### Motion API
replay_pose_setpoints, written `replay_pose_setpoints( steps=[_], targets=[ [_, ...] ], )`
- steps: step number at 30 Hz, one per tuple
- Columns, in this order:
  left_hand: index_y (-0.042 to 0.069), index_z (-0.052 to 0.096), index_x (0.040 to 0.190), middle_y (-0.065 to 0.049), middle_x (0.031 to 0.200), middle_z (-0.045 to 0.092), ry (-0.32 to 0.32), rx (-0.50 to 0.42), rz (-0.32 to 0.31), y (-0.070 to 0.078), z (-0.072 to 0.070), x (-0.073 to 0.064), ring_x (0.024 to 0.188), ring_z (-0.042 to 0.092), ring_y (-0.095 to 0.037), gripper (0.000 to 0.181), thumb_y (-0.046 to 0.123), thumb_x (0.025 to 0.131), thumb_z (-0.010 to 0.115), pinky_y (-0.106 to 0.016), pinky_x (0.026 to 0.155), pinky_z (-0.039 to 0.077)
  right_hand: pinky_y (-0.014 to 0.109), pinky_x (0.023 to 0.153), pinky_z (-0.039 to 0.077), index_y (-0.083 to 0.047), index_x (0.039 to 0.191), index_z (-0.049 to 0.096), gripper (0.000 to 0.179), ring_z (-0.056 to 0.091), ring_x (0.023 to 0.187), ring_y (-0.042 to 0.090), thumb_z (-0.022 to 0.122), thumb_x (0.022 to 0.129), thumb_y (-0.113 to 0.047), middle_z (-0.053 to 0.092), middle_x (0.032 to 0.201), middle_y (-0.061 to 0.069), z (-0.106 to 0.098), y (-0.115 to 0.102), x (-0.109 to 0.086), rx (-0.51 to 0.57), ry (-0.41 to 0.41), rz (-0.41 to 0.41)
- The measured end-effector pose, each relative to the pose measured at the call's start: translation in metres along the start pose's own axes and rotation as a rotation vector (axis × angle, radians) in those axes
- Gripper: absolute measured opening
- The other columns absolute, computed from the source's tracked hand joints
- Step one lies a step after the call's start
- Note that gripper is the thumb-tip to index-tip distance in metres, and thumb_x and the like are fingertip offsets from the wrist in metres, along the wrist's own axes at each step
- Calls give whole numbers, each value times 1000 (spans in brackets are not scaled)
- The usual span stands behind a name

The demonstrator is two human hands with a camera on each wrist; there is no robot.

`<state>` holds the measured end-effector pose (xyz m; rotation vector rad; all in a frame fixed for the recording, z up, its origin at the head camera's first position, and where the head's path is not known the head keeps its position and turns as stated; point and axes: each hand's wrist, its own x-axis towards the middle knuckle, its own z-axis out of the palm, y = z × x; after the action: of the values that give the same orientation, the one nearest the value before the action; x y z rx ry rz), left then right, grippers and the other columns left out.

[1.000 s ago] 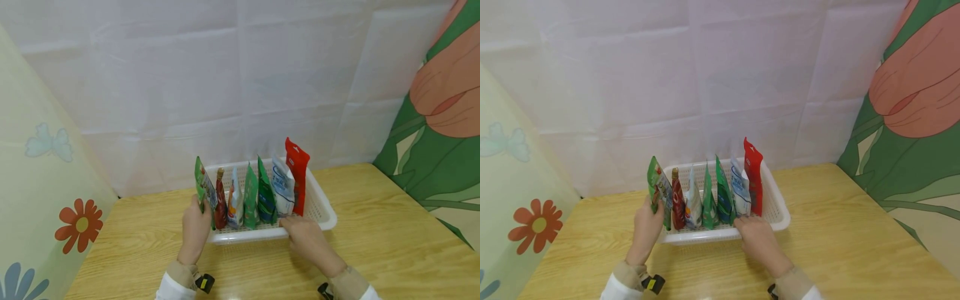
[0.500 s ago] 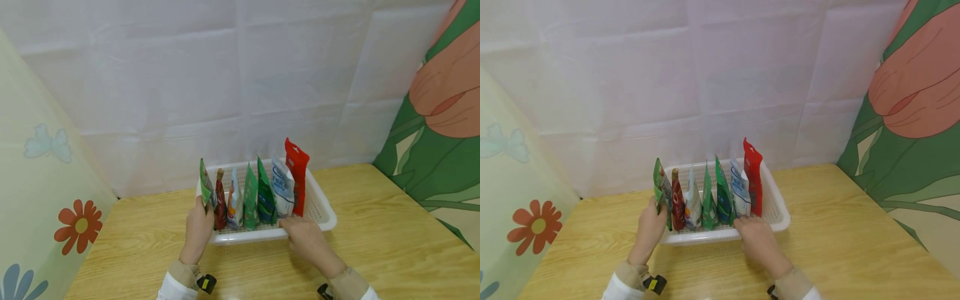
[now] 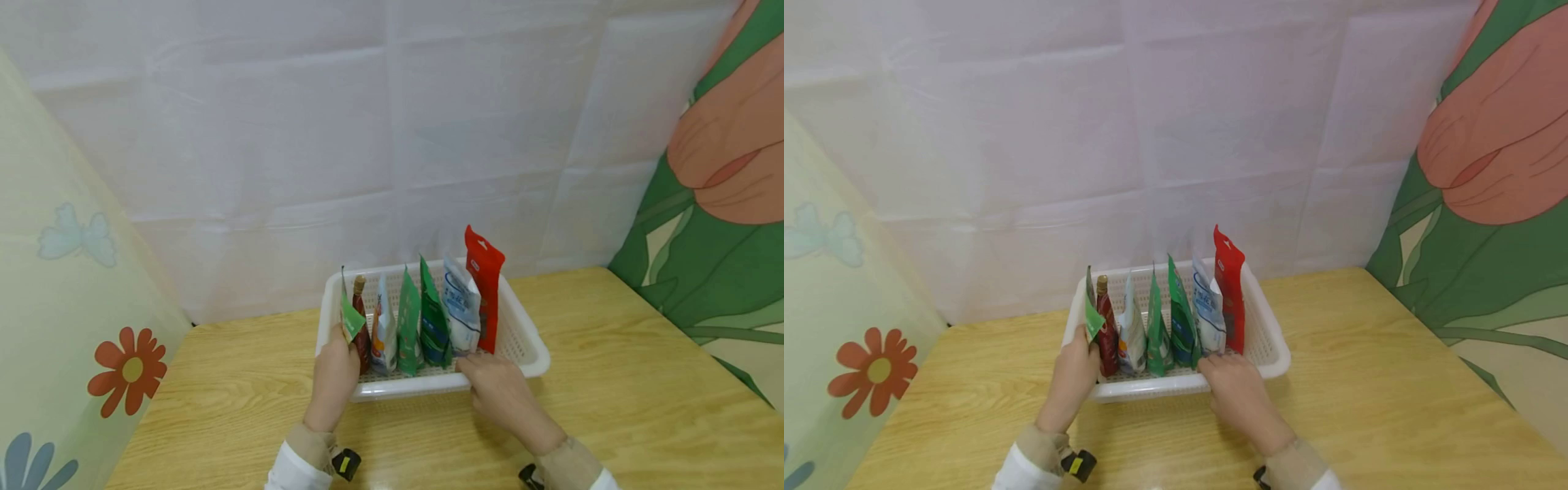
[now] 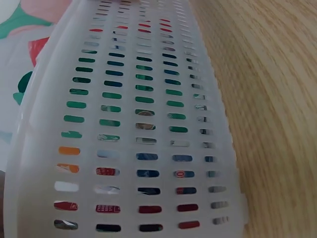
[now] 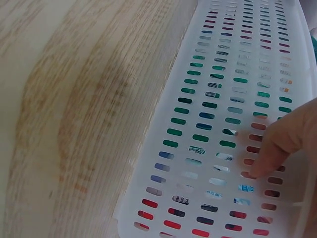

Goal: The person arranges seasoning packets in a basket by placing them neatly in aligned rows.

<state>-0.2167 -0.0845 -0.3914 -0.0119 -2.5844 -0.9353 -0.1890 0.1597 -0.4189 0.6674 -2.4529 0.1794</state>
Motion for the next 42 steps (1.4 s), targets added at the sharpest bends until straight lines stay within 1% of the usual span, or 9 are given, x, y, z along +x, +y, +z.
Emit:
replay_pose_setpoints(
  steps=[3,11,17,20,25,28,35,38,42],
  targets=[
    [-7,54,112,-27,85,67,11,28,12,1,3,0,75,66,-43,26,-1,87,55,-50,57,51,30,62,53,-13,78,66,35,66,71,16,59,56,15,71,79,-2,1,0,0,7,36,-20],
    [-9,51,122,-26,78,67,14,122,25,3,7,-3,63,65,-40,36,2,88,57,-47,50,49,31,64,54,-14,79,65,35,67,74,16,62,56,13,72,82,-1,0,1,0,9,16,-11],
    [-9,53,116,-24,72,66,53,181,43,5,9,-5,59,64,-39,34,1,84,60,-47,47,47,32,66,55,-13,80,66,35,68,75,18,61,56,12,72,83,0,0,1,1,3,10,-13],
    [-9,52,114,-24,71,65,38,177,31,5,8,-4,60,64,-39,33,3,85,61,-48,48,47,32,67,55,-13,80,66,35,68,75,18,61,56,12,72,84,0,0,1,1,-1,6,-12],
    [-7,48,119,-25,77,66,-27,130,-14,6,6,-2,67,65,-39,36,11,90,59,-49,52,48,32,66,55,-13,79,66,35,68,75,17,61,56,12,72,83,0,0,1,1,2,2,-11],
    [-6,48,118,-24,78,66,-43,114,-22,6,6,-2,68,65,-39,33,10,91,57,-48,52,48,31,64,54,-14,78,65,34,67,74,17,62,56,12,71,81,-1,0,1,0,7,-1,-8],
    [-6,48,116,-22,77,65,-33,112,-5,4,7,-4,64,65,-35,30,6,91,55,-44,49,47,31,66,54,-14,78,65,34,66,73,16,61,55,12,71,80,-2,1,0,0,23,-6,-2],
    [-6,46,122,-22,77,65,-20,108,3,4,7,-5,60,64,-34,34,8,92,53,-41,46,45,32,66,54,-14,78,65,35,67,75,17,61,55,12,71,81,-1,1,0,0,25,-9,6],
    [-4,43,133,-24,85,67,7,128,32,4,7,-6,59,63,-35,42,7,94,51,-42,45,45,31,66,54,-14,78,65,35,67,74,17,60,55,13,71,81,-2,1,0,0,26,-13,10]
  ],
)
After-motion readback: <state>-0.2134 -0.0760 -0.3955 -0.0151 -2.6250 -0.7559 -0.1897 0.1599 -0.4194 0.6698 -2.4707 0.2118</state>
